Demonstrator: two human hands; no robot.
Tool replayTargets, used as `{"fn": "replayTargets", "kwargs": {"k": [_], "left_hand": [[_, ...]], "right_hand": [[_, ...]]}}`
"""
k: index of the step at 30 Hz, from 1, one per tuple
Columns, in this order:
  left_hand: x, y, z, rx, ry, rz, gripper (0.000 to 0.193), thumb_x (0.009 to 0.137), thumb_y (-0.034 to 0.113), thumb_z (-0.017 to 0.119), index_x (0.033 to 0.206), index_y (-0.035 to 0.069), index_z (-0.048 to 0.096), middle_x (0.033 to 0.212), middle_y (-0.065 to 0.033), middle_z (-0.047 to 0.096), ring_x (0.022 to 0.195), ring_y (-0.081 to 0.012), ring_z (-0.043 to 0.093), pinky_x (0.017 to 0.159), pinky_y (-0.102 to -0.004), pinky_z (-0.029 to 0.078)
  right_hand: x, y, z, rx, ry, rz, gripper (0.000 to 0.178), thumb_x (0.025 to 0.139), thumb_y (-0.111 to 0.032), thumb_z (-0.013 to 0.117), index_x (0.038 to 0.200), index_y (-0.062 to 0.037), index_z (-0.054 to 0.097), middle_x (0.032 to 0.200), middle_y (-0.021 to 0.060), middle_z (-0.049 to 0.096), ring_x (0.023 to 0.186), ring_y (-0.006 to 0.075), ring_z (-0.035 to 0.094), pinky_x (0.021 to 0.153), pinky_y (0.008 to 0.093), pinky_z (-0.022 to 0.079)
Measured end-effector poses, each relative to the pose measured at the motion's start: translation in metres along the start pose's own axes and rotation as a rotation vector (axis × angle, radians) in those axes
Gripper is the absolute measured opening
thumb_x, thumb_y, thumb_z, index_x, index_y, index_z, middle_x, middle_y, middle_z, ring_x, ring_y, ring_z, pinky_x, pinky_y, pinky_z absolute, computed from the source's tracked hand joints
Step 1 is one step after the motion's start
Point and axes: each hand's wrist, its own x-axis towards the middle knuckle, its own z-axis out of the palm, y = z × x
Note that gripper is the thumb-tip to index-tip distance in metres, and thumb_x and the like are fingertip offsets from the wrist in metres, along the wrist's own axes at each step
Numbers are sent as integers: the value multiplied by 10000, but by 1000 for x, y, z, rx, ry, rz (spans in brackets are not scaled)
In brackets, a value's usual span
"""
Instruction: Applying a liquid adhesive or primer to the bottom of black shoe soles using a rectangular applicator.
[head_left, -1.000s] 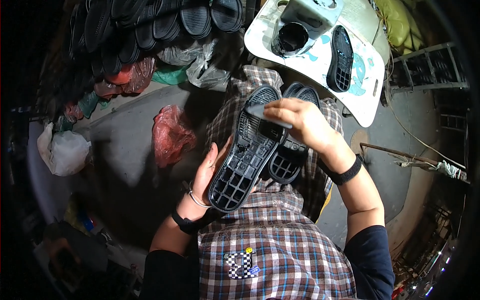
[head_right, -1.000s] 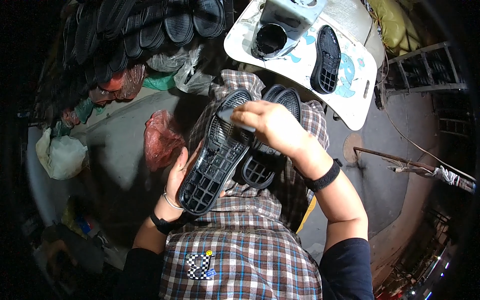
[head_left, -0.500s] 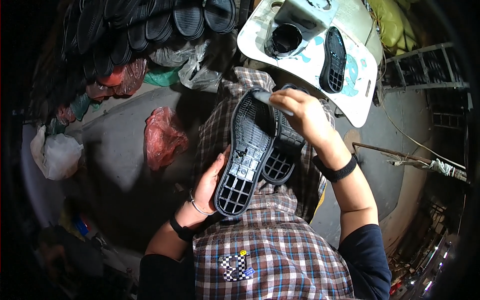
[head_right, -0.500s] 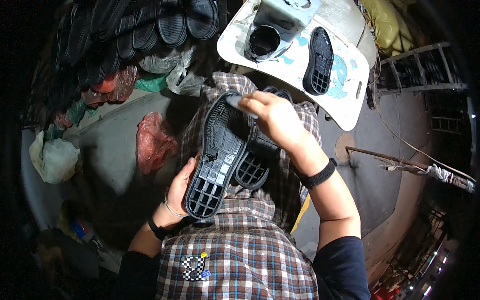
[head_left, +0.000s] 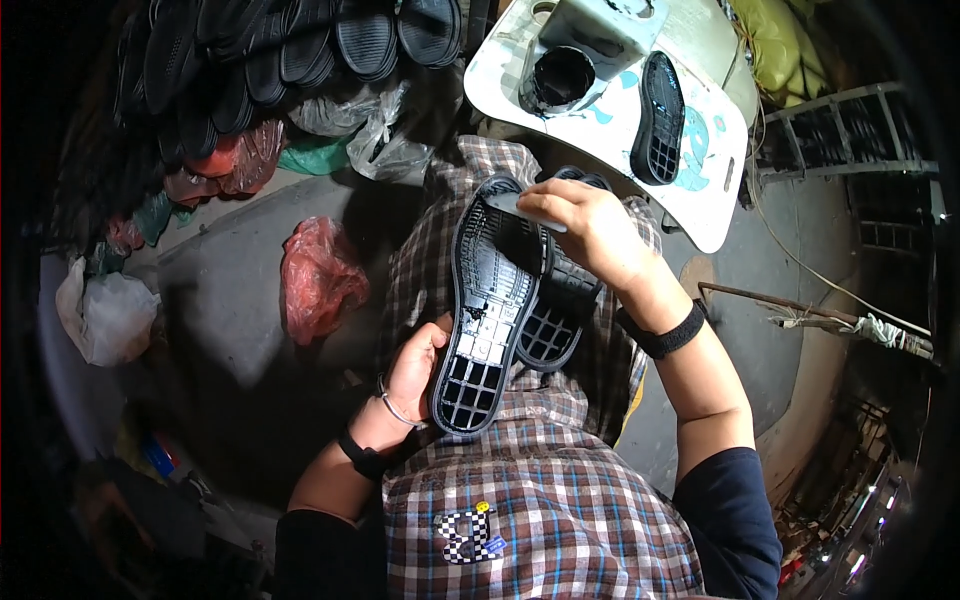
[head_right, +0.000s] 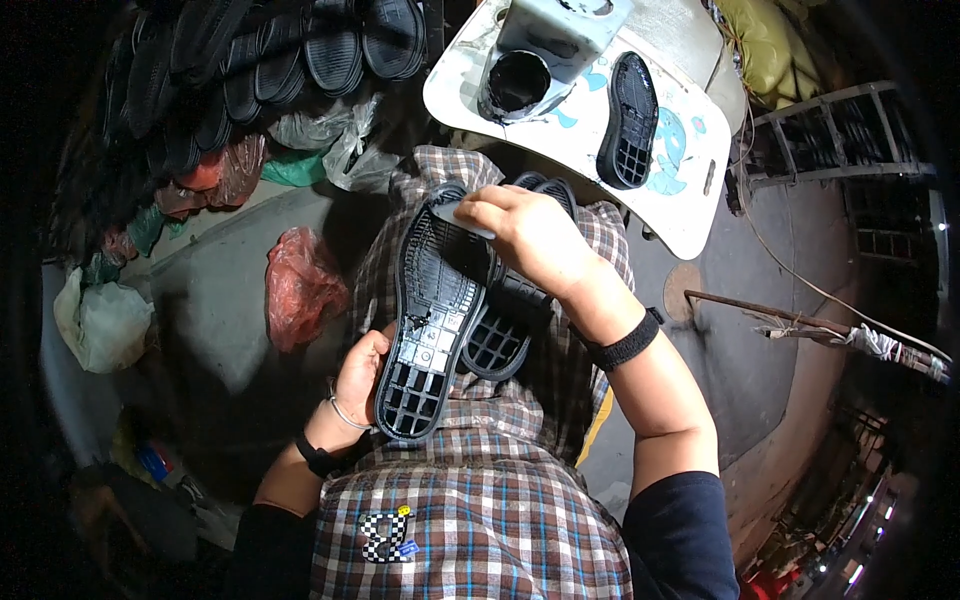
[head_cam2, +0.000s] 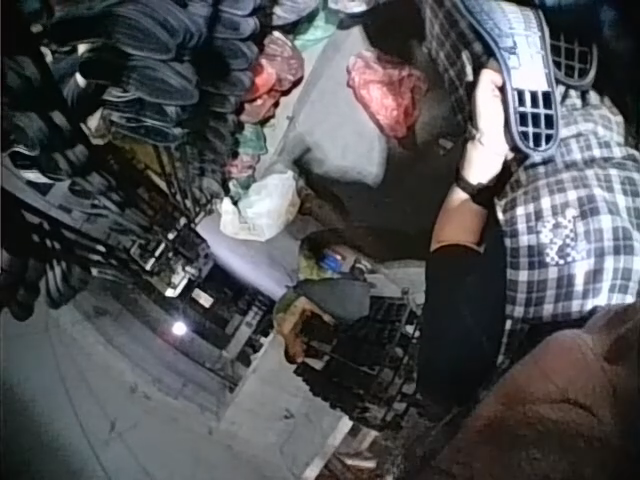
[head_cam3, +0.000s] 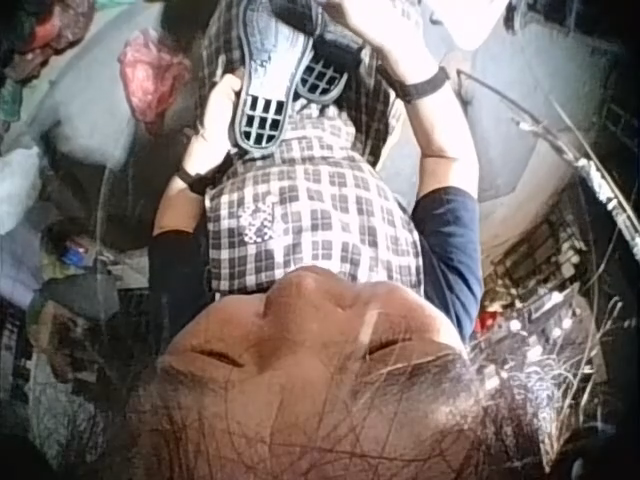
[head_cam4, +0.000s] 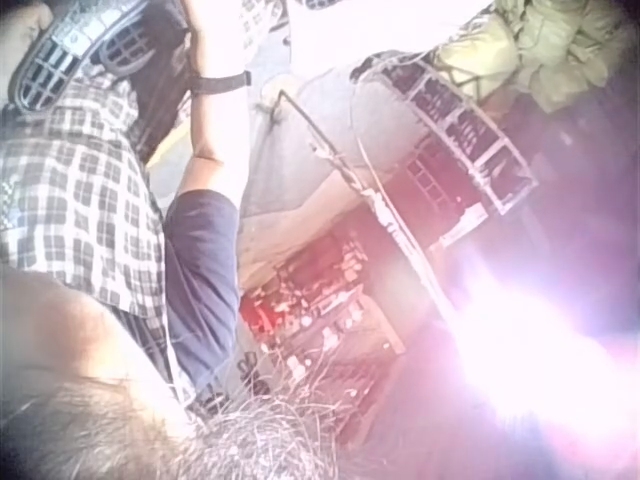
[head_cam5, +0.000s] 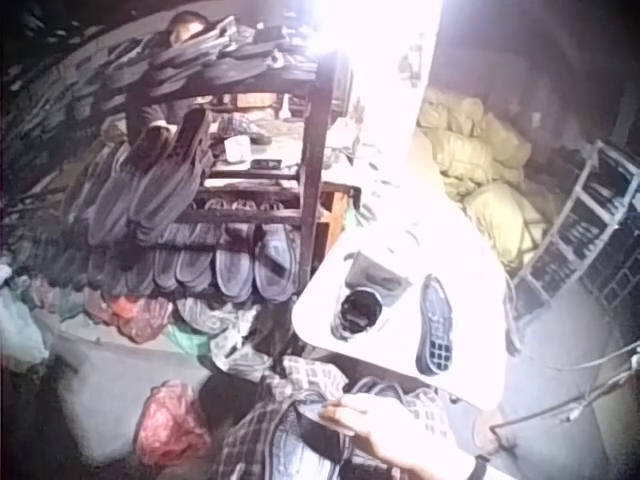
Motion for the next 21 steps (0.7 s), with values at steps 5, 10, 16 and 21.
{"fn": "replayTargets", "kwargs": {"k": [5, 10, 16, 21], "left_hand": [[4, -3, -4, 27, 1, 65, 510, 878, 183, 309, 1322, -11, 468, 1213, -182, 613, 1071, -291, 630, 943, -424, 516], [2, -5, -3, -86, -66, 34, 500, 944, 254, 328, 1332, -33, 459, 1208, -199, 617, 1053, -293, 644, 945, -428, 519], [1, -3, 6, -87, -41, -24, 610, 1014, 444, 318, 1355, -46, 441, 1258, -210, 591, 1078, -296, 637, 941, -419, 522], [3, 1, -5, -141, -124, -62, 591, 1024, 443, 296, 1379, -9, 427, 1306, -235, 544, 1134, -314, 603, 931, -473, 522]], "right_hand": [[7, 3, -2, -129, -59, 85, 375, 679, 79, 594, 1033, -43, 623, 986, 123, 638, 898, 339, 640, 759, 389, 536], [8, -11, -5, -197, -106, 212, 328, 713, 39, 601, 1030, -42, 625, 964, 130, 638, 858, 342, 641, 742, 393, 535], [8, -21, -7, -94, 79, 142, 251, 741, 1, 594, 982, -52, 637, 886, 125, 629, 794, 344, 646, 687, 408, 532], [10, 5, -9, -28, 189, 237, 177, 785, -36, 651, 960, -60, 649, 857, 160, 657, 790, 359, 653, 687, 405, 526]]}}
